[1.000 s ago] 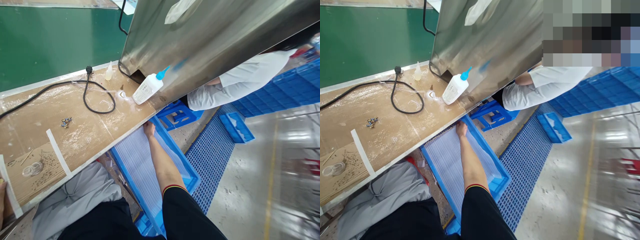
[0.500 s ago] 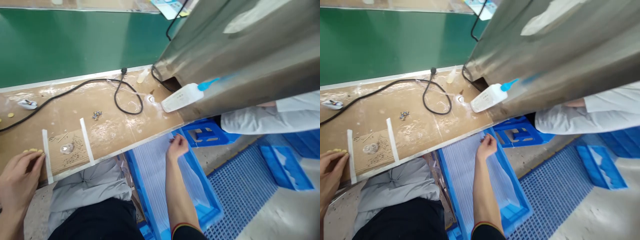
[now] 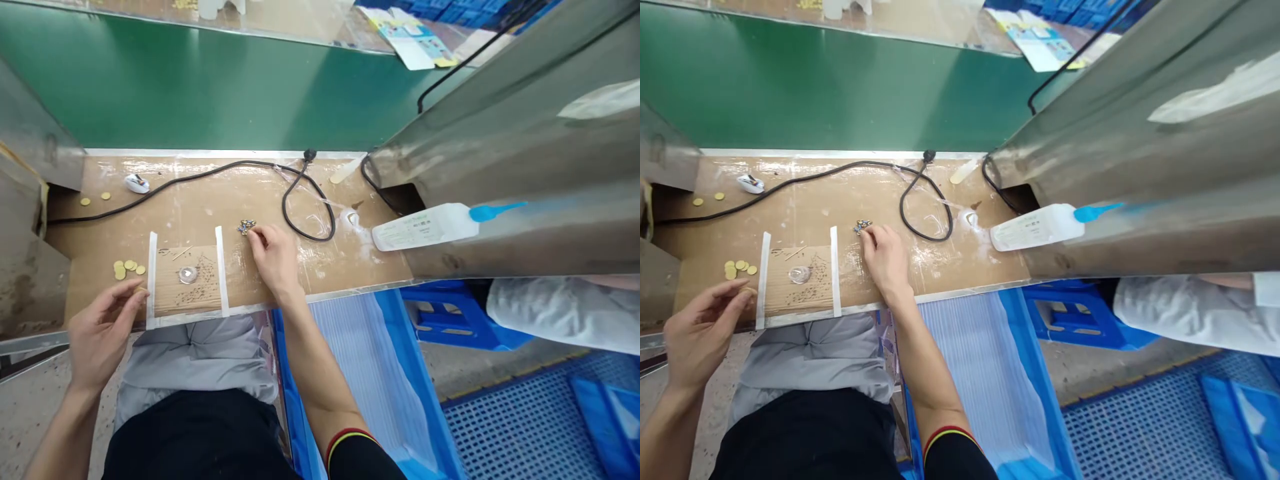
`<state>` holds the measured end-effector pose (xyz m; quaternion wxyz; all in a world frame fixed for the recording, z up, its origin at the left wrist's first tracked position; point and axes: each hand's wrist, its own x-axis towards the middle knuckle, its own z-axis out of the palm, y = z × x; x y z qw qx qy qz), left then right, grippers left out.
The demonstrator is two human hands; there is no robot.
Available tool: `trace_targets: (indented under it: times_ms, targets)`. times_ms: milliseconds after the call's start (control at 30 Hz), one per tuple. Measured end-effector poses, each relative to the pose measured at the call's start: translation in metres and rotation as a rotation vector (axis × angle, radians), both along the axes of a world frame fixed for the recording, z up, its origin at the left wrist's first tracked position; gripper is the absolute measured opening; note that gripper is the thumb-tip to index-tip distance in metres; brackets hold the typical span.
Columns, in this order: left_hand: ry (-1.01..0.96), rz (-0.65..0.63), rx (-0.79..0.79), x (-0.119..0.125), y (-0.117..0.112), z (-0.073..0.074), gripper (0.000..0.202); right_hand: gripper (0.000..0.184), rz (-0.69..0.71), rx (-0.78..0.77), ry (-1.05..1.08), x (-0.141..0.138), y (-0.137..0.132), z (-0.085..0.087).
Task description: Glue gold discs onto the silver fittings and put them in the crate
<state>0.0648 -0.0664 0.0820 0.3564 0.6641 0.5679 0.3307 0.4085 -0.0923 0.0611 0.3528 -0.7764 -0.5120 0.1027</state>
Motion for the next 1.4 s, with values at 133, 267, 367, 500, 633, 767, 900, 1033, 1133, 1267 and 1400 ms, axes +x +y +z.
trace_targets:
  times_ms: [133,267,367,500,633,767,900,1033,1133,1267,1400]
  targets:
    - [-0.155,0.065,-0.153,-0.002,-0.010,-0.003,0.033,0.022,-0.037,-0.122,-0.113,-0.003,0.015,-0.001]
    - [-0.248,0.051,-0.285,-0.009,-0.010,-0.008,0.044,0.013,0.039,-0.111,-0.079,-0.003,0.009,0.001]
    - [-0.269,0.029,-0.337,-0.012,-0.007,-0.010,0.051,0.009,0.123,-0.100,-0.023,0.001,-0.001,0.004]
    - [-0.293,-0.024,-0.370,-0.012,-0.003,-0.012,0.048,0.022,0.170,-0.095,0.044,0.007,-0.010,0.010]
    - [-0.333,-0.077,-0.358,-0.006,-0.001,-0.011,0.037,0.021,0.058,-0.130,-0.068,0.001,-0.007,0.012]
    - [-0.404,-0.060,-0.355,0.001,-0.001,-0.010,0.032,0.020,0.019,-0.223,-0.175,-0.010,0.003,0.009]
    - [-0.494,-0.085,-0.405,0.007,-0.002,-0.012,0.035,0.009,0.048,-0.234,-0.154,-0.012,0.005,0.005]
    - [-0.531,-0.118,-0.450,0.009,-0.006,-0.014,0.044,0.012,0.109,-0.154,-0.001,-0.014,-0.003,0.005]
    - [-0.548,-0.106,-0.449,0.011,-0.009,-0.014,0.044,0.014,0.125,-0.067,0.076,-0.022,-0.013,0.005]
    - [-0.566,-0.090,-0.450,0.016,-0.014,-0.015,0.041,0.018,0.145,0.055,0.017,-0.039,-0.024,-0.001]
    - [-0.569,-0.104,-0.454,0.019,-0.017,-0.017,0.036,0.021,0.161,0.146,0.044,-0.053,-0.029,-0.004]
